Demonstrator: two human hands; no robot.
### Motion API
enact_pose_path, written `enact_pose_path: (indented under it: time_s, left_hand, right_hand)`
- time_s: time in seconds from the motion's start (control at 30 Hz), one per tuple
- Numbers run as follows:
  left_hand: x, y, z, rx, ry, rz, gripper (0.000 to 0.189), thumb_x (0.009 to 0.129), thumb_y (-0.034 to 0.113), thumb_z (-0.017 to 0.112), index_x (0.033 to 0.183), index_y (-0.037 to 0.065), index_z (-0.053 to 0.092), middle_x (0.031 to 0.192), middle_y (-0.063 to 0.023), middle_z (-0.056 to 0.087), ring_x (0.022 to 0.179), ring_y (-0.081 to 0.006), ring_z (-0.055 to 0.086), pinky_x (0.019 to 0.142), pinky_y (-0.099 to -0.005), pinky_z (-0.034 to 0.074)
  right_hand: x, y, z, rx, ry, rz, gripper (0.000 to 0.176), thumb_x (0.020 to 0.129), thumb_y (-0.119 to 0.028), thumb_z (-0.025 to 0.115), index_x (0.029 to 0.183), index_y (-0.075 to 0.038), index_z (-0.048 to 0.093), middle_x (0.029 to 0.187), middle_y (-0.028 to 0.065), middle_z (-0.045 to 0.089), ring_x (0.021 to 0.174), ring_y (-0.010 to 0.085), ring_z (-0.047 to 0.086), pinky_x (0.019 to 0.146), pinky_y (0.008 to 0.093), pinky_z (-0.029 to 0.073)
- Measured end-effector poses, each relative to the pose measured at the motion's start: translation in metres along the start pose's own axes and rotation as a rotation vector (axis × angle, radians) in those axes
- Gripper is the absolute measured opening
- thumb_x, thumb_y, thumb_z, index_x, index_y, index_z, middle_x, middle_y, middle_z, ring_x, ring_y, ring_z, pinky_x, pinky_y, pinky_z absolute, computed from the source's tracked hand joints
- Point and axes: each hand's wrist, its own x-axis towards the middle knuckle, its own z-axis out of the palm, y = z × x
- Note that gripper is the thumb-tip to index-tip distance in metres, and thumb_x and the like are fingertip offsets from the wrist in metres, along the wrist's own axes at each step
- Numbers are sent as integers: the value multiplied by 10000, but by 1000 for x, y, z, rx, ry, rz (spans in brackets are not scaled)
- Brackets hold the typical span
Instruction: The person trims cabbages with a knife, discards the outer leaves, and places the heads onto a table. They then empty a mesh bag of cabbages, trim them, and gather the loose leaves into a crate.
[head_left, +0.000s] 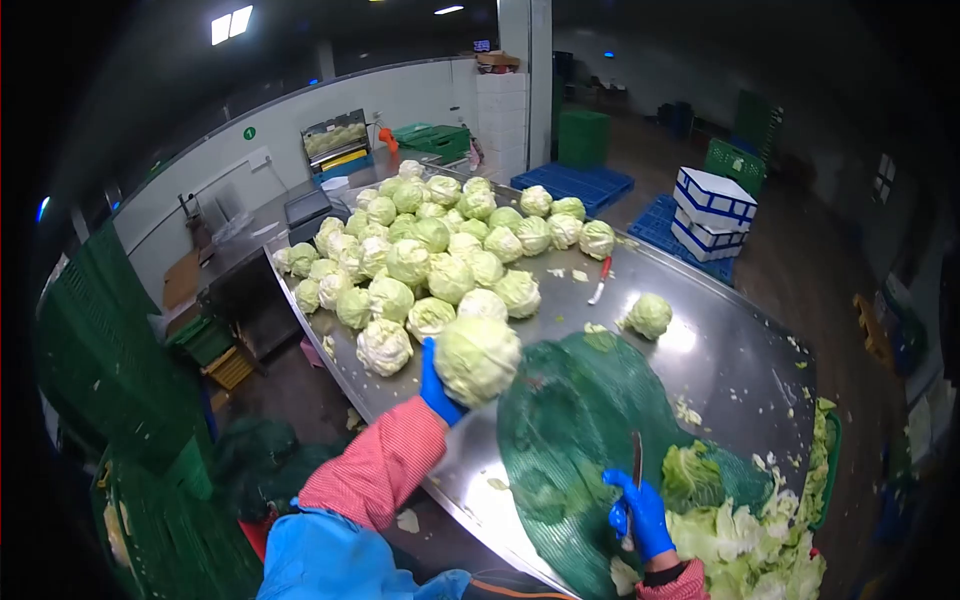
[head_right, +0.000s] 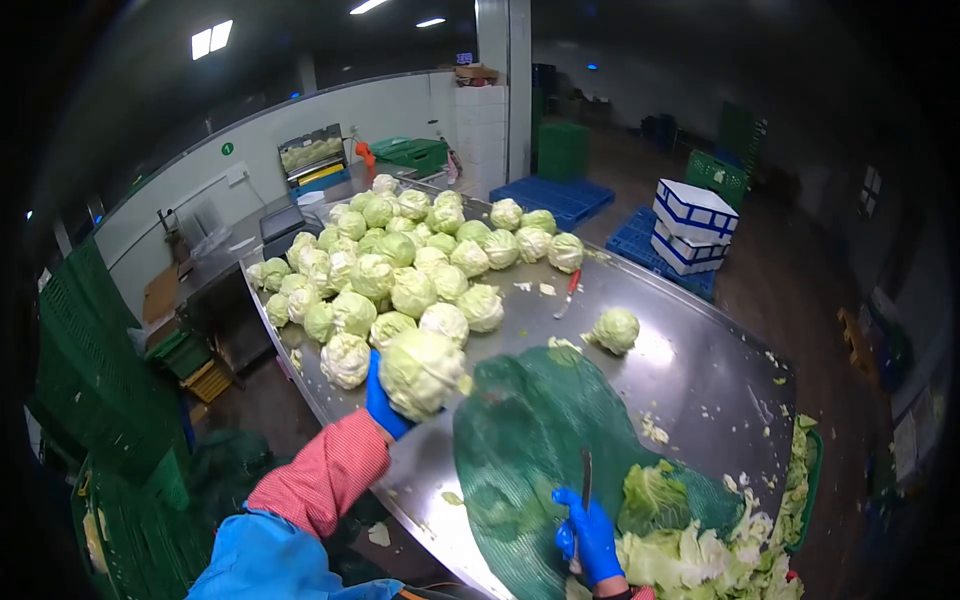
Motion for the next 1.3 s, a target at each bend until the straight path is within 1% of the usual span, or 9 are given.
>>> enact_pose_path:
  time_s: [0.33, 0.43, 0.6, 0.67, 0.8, 0.9, 1.1, 1.17, 1.3]
  left_hand:
    - [114, 276, -100, 224, 453, 369, 934, 779, 748, 520, 1476, 170, 289, 1454, -79, 411, 1291, -331, 433, 981, -580, 413]
    - [155, 262, -91, 228, 623, 293, 1167, 697, 713, 663, 1496, 86, 89, 1408, -150, 421, 1282, -329, 451, 962, -574, 444]
    - [172, 86, -94, 792, 263, -306, 739, 884, 568, 554, 1466, 197, 290, 1409, -88, 444, 1210, -293, 509, 965, -500, 409]
    - [158, 12, -94, 1130, 333, -364, 656, 911, 527, 544, 1437, 182, 358, 1402, -109, 462, 1238, -245, 495, 994, -497, 409]
    - [216, -83, -271, 1049, 193, -168, 877, 872, 408, 655, 1517, 178, 108, 1385, -160, 462, 1262, -284, 451, 1039, -450, 364]
    - [176, -133, -177, 1176, 320, -188, 898, 852, 377, 687, 1513, 149, 124, 1387, -199, 443, 1249, -292, 457, 1054, -410, 361]
    - [177, -233, -199, 1166, -295, -619, 610, 938, 395, 541, 1415, 50, 380, 1371, -123, 497, 1212, -286, 502, 1044, -382, 395]
    - [184, -227, -120, 390, -115, -655, 477, 979, 338, 469, 1373, 69, 457, 1344, -121, 524, 1192, -297, 526, 1042, -392, 407]
    - [191, -122, 115, 478, -380, -495, 457, 944, 331, 527, 1298, 43, 512, 1233, -138, 587, 1084, -293, 586, 952, -426, 480]
  right_hand:
    - [62, -8, 83, -17, 112, 188, 331, 990, -318, 466, 1178, -84, 605, 541, 19, 483, 414, 101, 440, 390, 240, 356]
    - [75, -3, 98, -3, 95, 139, 333, 990, -315, 474, 1207, -92, 594, 571, 14, 488, 447, 92, 437, 420, 233, 351]
    - [79, 2, 121, -70, 167, 97, 373, 986, -328, 494, 1292, -126, 560, 659, 1, 513, 542, 73, 455, 501, 229, 390]
    - [72, 11, 118, -269, 101, 2, 473, 957, -381, 536, 1354, -128, 495, 996, 74, 666, 740, 158, 617, 708, 313, 513]
    - [28, 39, 110, -663, 242, -148, 510, 948, -416, 518, 1398, -193, 429, 1162, 186, 628, 918, 338, 661, 783, 396, 528]
    - [-7, 69, 97, -772, 246, -17, 549, 954, -456, 473, 1429, -197, 379, 1231, 206, 587, 949, 368, 647, 805, 417, 526]
    - [-64, 74, 41, -607, 474, -32, 526, 960, -400, 498, 1438, -216, 378, 1127, 190, 626, 872, 311, 653, 752, 378, 519]
    - [-77, 64, 8, -551, 603, -26, 505, 941, -341, 557, 1413, -212, 432, 1033, 141, 654, 781, 215, 630, 717, 330, 511]
    - [-105, 21, -62, -433, 740, -350, 590, 898, -343, 627, 1432, -214, 412, 740, 52, 531, 647, 137, 516, 631, 294, 465]
